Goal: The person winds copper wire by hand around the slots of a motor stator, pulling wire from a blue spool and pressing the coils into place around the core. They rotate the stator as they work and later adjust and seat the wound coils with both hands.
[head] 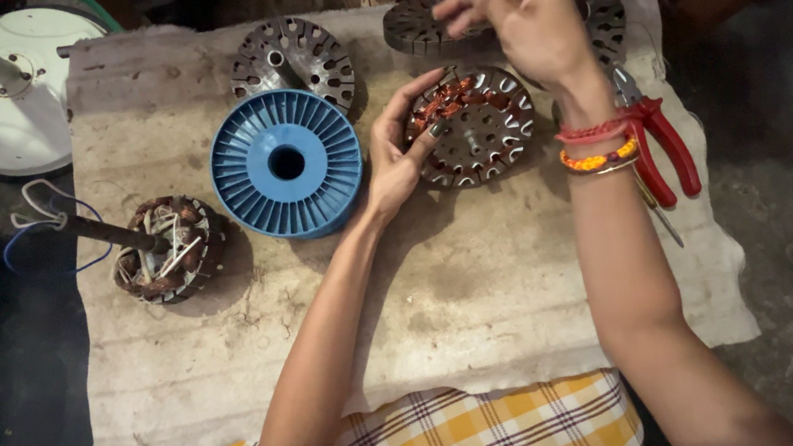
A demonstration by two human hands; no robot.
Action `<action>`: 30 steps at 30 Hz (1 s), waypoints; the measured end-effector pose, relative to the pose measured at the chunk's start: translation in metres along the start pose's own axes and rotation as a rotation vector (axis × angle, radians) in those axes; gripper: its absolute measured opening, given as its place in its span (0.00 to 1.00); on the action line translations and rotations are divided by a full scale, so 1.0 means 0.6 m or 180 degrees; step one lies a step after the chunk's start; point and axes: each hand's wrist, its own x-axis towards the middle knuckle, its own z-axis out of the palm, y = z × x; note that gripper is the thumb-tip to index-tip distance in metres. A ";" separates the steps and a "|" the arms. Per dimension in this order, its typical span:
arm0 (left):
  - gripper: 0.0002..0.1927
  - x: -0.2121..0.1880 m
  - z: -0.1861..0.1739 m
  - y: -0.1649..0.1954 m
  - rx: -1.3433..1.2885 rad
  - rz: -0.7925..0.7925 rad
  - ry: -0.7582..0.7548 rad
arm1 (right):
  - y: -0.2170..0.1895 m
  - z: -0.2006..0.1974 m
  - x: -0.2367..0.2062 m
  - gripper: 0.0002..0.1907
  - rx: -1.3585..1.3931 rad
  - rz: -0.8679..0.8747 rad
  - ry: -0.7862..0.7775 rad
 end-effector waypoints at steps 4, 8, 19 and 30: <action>0.36 0.001 -0.002 -0.004 0.0097 0.0157 -0.0025 | -0.021 -0.013 -0.013 0.20 -0.0839 0.0217 0.0434; 0.36 -0.001 -0.002 -0.003 0.0057 0.0035 -0.0008 | -0.051 -0.030 -0.028 0.33 -0.1946 0.0197 0.0084; 0.37 0.000 -0.006 -0.013 0.0007 0.0172 -0.0036 | -0.054 0.003 -0.018 0.37 -0.1810 0.0621 -0.0357; 0.36 0.000 -0.005 -0.017 0.0069 0.0245 -0.0039 | -0.027 0.006 -0.014 0.32 -0.2160 0.0461 0.0038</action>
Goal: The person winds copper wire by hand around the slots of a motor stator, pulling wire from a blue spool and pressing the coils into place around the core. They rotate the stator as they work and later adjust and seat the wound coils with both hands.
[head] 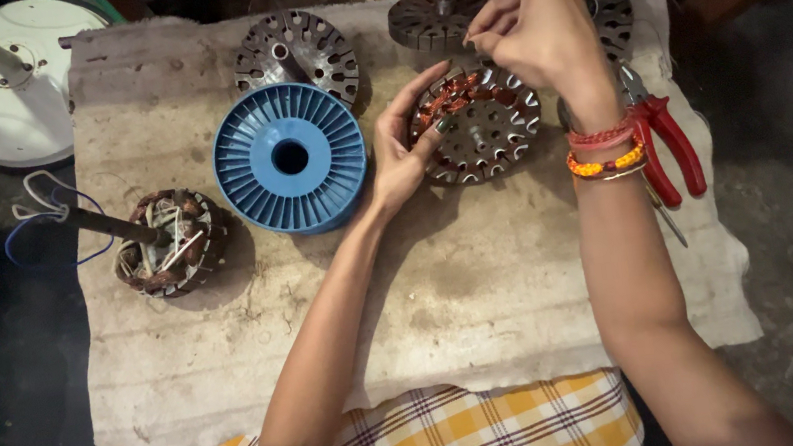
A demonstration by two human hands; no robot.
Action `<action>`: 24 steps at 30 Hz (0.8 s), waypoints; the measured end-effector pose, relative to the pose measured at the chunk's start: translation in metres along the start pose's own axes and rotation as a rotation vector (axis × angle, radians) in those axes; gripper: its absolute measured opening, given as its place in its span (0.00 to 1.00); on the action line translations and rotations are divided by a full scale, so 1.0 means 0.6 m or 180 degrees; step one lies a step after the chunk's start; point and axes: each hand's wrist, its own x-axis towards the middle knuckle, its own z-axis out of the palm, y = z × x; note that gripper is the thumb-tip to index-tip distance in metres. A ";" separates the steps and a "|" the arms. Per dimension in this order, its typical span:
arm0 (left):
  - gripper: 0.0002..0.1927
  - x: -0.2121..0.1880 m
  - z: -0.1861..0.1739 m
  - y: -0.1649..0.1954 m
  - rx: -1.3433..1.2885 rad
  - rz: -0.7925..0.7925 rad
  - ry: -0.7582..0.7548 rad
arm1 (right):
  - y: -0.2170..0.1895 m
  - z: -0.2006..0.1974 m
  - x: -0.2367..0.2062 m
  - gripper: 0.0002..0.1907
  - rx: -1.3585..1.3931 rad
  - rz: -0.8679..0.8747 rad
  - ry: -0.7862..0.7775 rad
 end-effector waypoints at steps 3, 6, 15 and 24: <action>0.38 0.000 0.000 -0.001 0.0067 0.0002 0.0014 | -0.004 0.000 0.001 0.34 0.0045 0.0018 -0.0023; 0.37 0.001 0.001 -0.003 0.0136 0.0009 0.0026 | -0.004 -0.002 -0.001 0.33 -0.0165 0.0059 0.0002; 0.37 0.000 0.000 0.001 -0.0140 -0.0062 -0.0018 | 0.034 0.038 0.014 0.30 0.0040 -0.0099 0.0373; 0.39 0.001 0.005 0.004 -0.0036 -0.0173 0.0010 | 0.048 0.060 0.023 0.19 0.2047 -0.0315 0.0850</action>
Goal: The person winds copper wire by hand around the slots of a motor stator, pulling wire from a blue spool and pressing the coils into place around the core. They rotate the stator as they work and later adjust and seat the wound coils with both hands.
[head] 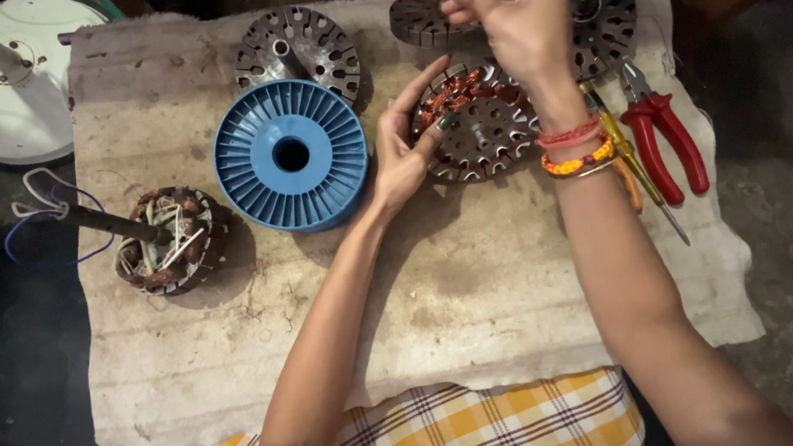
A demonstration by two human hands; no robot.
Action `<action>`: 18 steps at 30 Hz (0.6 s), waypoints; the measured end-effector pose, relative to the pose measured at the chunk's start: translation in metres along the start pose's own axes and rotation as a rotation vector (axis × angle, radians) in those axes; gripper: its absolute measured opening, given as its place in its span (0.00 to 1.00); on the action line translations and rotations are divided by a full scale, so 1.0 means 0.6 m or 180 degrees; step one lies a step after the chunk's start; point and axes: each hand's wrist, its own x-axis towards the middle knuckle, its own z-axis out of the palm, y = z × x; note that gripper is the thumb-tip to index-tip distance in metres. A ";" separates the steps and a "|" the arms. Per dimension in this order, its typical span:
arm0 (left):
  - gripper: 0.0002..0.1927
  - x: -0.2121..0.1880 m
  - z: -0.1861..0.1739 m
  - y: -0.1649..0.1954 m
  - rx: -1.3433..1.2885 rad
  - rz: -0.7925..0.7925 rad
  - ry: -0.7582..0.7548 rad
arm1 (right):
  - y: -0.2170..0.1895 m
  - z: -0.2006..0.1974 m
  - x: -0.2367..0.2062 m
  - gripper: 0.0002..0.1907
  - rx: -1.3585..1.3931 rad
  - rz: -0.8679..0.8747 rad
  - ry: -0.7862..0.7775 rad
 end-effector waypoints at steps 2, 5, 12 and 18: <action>0.39 0.000 0.001 0.000 0.0016 0.0026 -0.0012 | -0.003 0.002 0.002 0.16 0.0226 0.0170 -0.0150; 0.39 -0.001 0.001 0.002 0.0090 0.0004 0.0012 | -0.013 0.007 0.004 0.16 0.0311 0.0249 -0.0353; 0.37 0.000 0.001 0.002 0.0059 0.0115 -0.0005 | -0.073 -0.015 -0.005 0.36 -0.1210 0.0772 -0.1194; 0.35 0.002 0.000 -0.013 0.0071 0.0001 0.0118 | -0.091 0.013 -0.010 0.37 -0.1829 0.0423 -0.1199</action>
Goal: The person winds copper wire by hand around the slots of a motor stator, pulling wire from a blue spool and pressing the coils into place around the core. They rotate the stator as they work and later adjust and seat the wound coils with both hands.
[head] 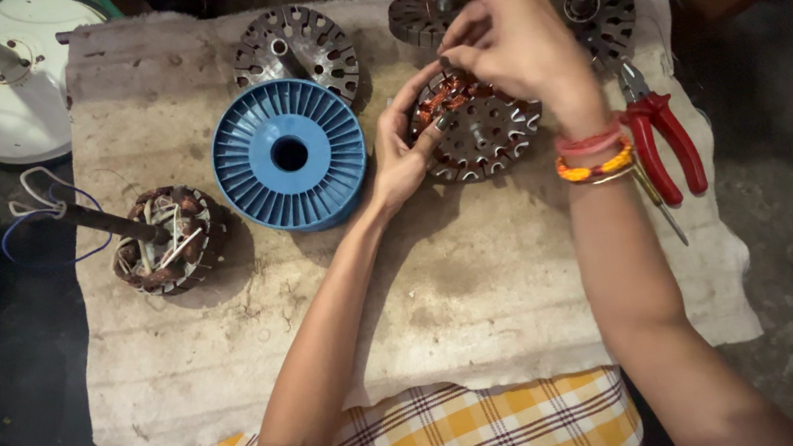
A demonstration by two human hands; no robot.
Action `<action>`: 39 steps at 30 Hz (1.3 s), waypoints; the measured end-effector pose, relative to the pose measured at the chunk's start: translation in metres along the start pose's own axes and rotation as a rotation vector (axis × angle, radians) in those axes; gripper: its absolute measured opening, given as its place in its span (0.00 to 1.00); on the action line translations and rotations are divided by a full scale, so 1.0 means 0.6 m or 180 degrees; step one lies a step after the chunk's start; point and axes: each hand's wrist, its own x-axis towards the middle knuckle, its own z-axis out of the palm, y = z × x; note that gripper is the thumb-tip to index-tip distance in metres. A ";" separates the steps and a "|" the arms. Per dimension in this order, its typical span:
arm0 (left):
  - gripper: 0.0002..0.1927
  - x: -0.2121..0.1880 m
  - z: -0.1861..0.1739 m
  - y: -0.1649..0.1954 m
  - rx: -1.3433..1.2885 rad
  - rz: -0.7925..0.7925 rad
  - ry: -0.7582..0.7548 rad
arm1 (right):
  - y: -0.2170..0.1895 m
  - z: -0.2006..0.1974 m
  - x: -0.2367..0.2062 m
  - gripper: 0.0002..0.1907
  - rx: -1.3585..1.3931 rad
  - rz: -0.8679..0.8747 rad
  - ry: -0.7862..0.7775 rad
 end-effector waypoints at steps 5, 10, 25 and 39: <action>0.34 0.000 -0.003 -0.018 -0.0010 -0.0072 0.0147 | -0.016 0.001 -0.001 0.33 -0.0255 -0.0345 0.0020; 0.34 -0.001 -0.002 -0.017 0.0047 -0.0125 0.0155 | -0.025 -0.012 -0.005 0.36 0.0231 -0.0341 -0.0221; 0.38 -0.002 0.003 0.024 0.0116 0.0093 -0.0088 | 0.042 -0.062 -0.022 0.21 0.2103 0.0293 0.0215; 0.37 -0.002 0.003 0.020 0.0131 0.0165 -0.0119 | 0.069 -0.064 -0.017 0.37 0.1157 0.0451 0.0075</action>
